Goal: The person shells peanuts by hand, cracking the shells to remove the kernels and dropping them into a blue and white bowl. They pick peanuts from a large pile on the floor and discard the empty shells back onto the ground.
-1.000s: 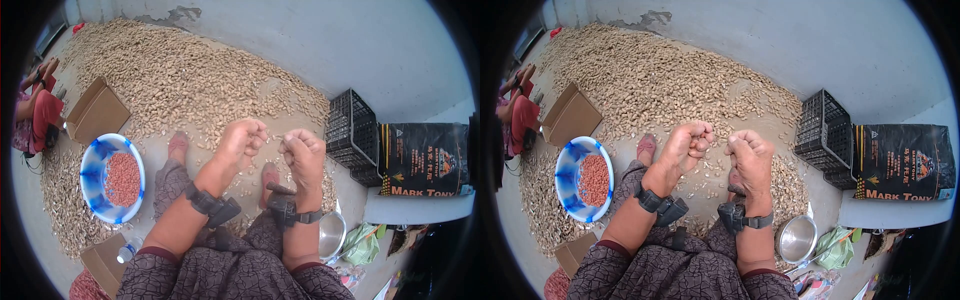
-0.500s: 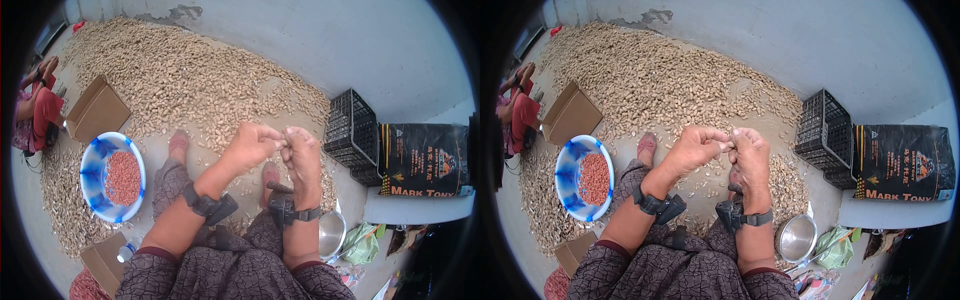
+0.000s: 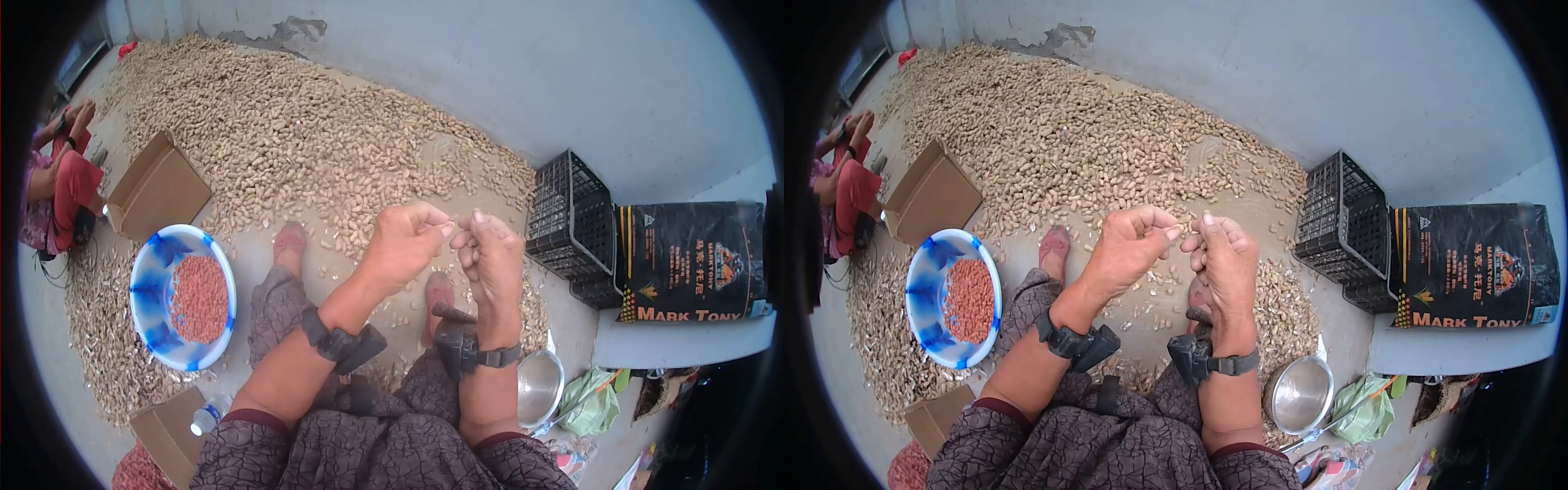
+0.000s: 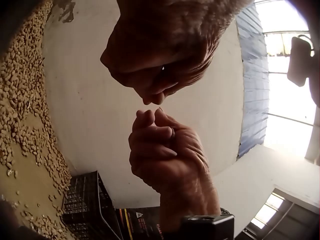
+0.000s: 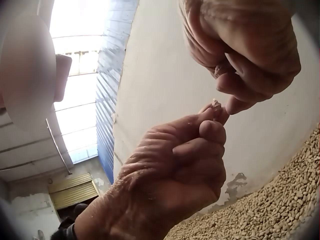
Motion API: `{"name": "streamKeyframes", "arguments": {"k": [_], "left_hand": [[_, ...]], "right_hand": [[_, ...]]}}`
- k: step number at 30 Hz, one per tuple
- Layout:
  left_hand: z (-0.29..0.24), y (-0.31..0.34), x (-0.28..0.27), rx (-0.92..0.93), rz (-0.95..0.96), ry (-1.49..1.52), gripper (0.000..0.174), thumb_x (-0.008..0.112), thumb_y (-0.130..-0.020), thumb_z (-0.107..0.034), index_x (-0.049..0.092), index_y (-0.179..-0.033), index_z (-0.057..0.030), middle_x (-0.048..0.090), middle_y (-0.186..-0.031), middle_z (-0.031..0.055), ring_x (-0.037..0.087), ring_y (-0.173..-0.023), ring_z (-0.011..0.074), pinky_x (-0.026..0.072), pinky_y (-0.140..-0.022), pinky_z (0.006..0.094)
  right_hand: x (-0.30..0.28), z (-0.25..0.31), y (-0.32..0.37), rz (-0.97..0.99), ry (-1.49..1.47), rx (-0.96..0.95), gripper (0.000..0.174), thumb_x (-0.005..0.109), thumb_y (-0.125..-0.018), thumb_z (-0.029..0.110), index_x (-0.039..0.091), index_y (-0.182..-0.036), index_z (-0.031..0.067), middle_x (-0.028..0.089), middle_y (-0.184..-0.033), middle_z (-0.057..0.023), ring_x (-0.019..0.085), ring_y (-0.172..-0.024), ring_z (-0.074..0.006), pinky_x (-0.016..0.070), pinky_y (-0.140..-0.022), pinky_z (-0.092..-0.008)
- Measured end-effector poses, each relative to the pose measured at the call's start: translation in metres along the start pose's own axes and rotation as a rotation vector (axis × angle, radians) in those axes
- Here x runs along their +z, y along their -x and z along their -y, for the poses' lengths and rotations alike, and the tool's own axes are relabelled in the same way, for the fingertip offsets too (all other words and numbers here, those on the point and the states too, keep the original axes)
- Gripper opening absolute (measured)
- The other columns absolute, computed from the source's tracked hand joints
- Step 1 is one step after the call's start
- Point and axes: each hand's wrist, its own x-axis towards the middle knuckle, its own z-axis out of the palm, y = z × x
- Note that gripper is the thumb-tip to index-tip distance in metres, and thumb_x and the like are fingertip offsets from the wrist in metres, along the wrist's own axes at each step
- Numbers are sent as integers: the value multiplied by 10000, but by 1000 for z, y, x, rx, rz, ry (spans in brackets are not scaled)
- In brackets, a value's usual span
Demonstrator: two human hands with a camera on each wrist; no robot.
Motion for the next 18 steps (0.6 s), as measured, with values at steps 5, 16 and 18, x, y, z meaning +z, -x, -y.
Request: {"name": "streamKeyframes", "arguments": {"k": [5,16,18], "left_hand": [[-1,2,3,165,-88,-139,115,569,-749,-26,549,-849,27,556,-646,4,512,-574,53,412,-489,202],[-1,2,0,102,-1,-109,180,485,-755,25,577,-909,35,602,-695,54,546,-622,73,447,-550,213],[-1,2,0,113,-7,-114,197,481,-755,29,590,-918,32,607,-702,55,546,-623,72,447,-551,213]], "right_hand": [[-2,4,3,135,-8,55,143,567,-812,160,573,-791,20,554,-615,-23,427,-453,-16,280,-373,-126],[-1,3,3,135,-37,35,82,533,-774,42,584,-784,-23,573,-644,-43,445,-479,-32,323,-404,-142],[0,1,3,138,1,-6,94,527,-776,38,586,-800,-31,577,-654,-47,451,-487,-35,336,-417,-145]]}}
